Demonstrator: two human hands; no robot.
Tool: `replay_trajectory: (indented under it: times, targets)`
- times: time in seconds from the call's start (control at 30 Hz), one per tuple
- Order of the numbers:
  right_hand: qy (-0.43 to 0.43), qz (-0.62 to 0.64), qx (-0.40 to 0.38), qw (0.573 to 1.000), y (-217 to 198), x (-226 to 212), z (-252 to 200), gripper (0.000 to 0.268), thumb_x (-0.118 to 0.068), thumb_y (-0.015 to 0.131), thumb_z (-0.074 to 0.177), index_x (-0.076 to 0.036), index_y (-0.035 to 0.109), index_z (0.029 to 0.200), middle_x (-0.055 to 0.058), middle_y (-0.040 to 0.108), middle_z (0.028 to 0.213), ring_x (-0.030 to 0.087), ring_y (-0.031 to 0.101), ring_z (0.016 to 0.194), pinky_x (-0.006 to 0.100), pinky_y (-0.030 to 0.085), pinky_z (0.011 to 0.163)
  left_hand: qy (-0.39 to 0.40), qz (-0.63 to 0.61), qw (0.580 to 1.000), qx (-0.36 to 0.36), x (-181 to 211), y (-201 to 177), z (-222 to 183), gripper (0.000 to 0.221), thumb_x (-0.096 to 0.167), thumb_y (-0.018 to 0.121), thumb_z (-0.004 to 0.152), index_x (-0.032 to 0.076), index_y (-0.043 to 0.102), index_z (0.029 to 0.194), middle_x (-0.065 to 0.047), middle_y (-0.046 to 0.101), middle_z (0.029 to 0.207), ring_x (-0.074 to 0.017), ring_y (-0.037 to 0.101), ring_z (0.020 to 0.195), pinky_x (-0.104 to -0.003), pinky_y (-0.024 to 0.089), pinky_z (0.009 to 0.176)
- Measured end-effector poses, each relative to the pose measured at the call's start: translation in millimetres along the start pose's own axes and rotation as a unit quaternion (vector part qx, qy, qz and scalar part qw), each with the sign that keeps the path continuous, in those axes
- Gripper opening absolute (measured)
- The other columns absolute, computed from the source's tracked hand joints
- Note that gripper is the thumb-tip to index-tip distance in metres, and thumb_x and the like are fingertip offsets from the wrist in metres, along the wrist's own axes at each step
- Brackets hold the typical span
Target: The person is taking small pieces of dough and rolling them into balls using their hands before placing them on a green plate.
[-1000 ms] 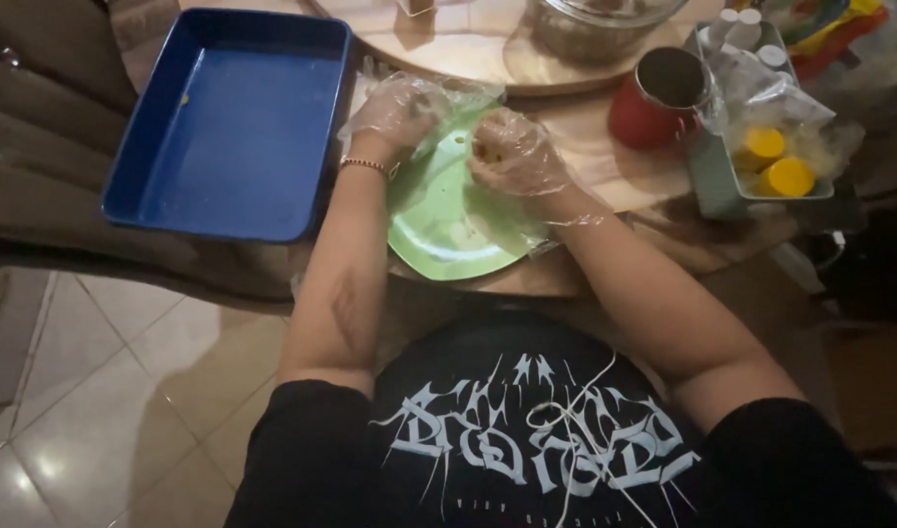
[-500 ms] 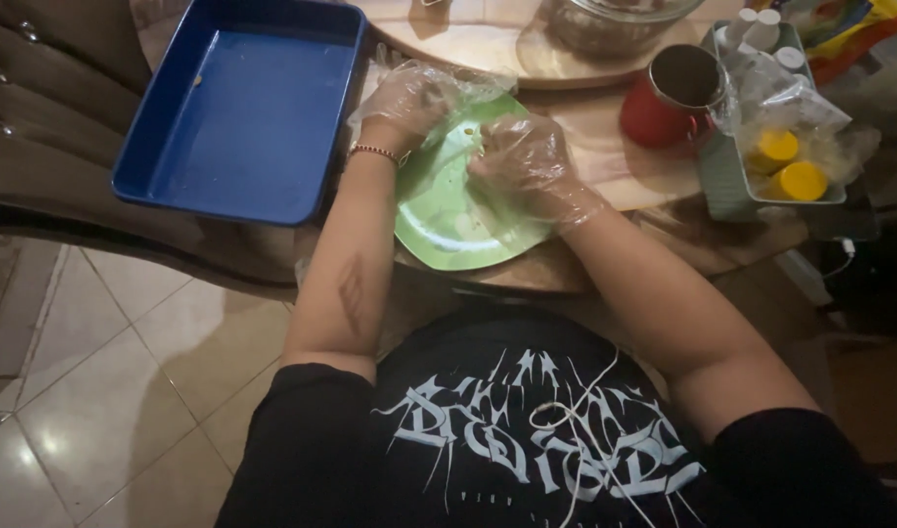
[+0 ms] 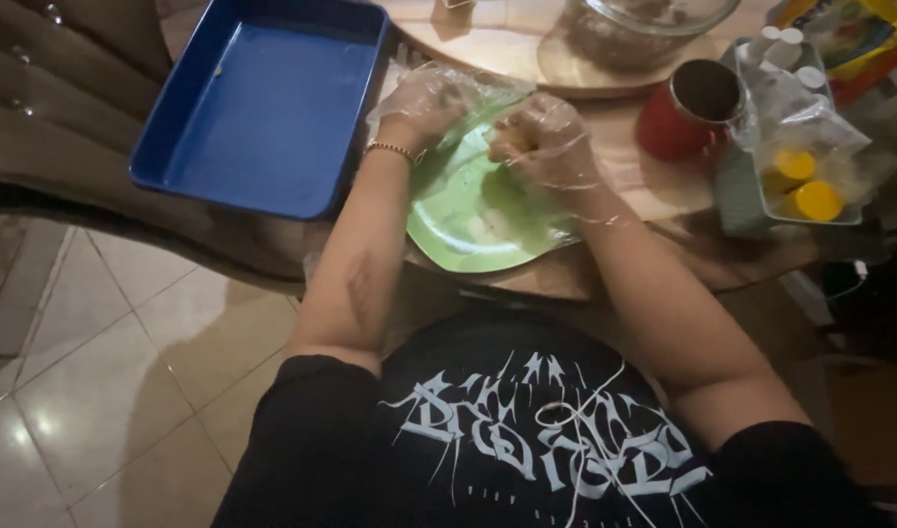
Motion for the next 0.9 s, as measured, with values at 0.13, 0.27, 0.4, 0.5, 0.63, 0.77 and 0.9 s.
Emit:
replay_trajectory:
  times: [0.13,0.27,0.4,0.5,0.63,0.77,0.9]
  targets:
    - [0.078,0.024,-0.020,0.996,-5.4,-9.3,-3.1,0.028,-0.009,0.086,0.087,-0.003,0.065,0.103,0.011,0.062,0.108,0.022,0.064,0.096,0.026,0.061,0.079,0.040,0.022,0.999,0.015,0.2,0.3,3.6,0.023,0.030,0.062,0.095,0.017,0.074,0.110,-0.005,0.065,0.124,-0.0224,0.065,0.106,-0.040,0.055,0.092]
    - [-0.071,-0.203,-0.006,0.977,4.2,1.4,-6.7,0.023,-0.021,0.079,0.085,-0.011,0.072,0.105,0.009,0.068,0.115,0.019,0.071,0.095,0.021,0.062,0.070,0.021,0.006,1.000,0.008,-3.2,2.8,10.7,0.029,0.032,0.061,0.092,0.020,0.070,0.117,-0.005,0.064,0.126,-0.0230,0.066,0.105,-0.040,0.055,0.089]
    - [-0.001,-0.260,-0.092,0.961,23.5,28.2,-22.8,0.020,-0.032,0.059,0.097,-0.015,0.062,0.087,-0.003,0.060,0.083,0.017,0.063,0.079,0.031,0.052,0.078,0.013,-0.004,1.000,-0.003,4.8,1.1,-1.1,0.029,0.027,0.056,0.097,0.021,0.067,0.122,-0.006,0.067,0.118,-0.0201,0.067,0.097,-0.037,0.059,0.086]
    - [0.048,-0.127,-0.074,0.988,6.2,-18.8,-7.7,0.013,-0.019,0.072,0.085,-0.014,0.063,0.076,-0.001,0.064,0.078,0.016,0.063,0.074,0.027,0.055,0.073,0.062,0.004,0.998,0.025,0.4,2.4,8.4,0.033,0.023,0.057,0.092,0.021,0.071,0.122,-0.007,0.064,0.133,-0.0279,0.059,0.121,-0.045,0.050,0.102]
    - [0.132,-0.229,-0.164,0.950,9.6,-39.3,1.2,0.022,-0.027,0.064,0.093,-0.013,0.068,0.076,0.000,0.065,0.073,0.016,0.063,0.067,0.029,0.055,0.062,0.038,0.018,0.999,0.011,4.4,0.1,0.4,0.027,0.028,0.059,0.094,0.020,0.071,0.117,-0.006,0.064,0.129,-0.0233,0.064,0.110,-0.042,0.055,0.092]
    - [0.034,-0.367,-0.274,0.888,21.4,-29.1,-6.9,0.028,-0.036,0.052,0.100,-0.017,0.059,0.081,-0.005,0.059,0.083,0.017,0.058,0.074,0.032,0.050,0.058,0.024,-0.003,1.000,0.006,7.8,-1.7,-2.6,0.025,0.023,0.060,0.095,0.018,0.070,0.117,-0.009,0.065,0.124,-0.0215,0.067,0.103,-0.037,0.057,0.095]
    - [-0.094,-0.494,-0.335,0.797,25.8,-35.7,-8.8,0.034,-0.036,0.047,0.105,-0.016,0.068,0.088,-0.001,0.062,0.093,0.023,0.065,0.085,0.036,0.052,0.048,0.044,0.029,0.998,0.017,3.9,-0.4,2.9,0.025,0.026,0.062,0.093,0.016,0.070,0.114,-0.007,0.066,0.127,-0.0248,0.065,0.111,-0.041,0.054,0.096]
Point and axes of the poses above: each hand's wrist, its own z-axis towards the middle knuckle, its own y-axis out of the palm, x = y × z, the point moved 5 cm from there along z, towards the middle knuckle
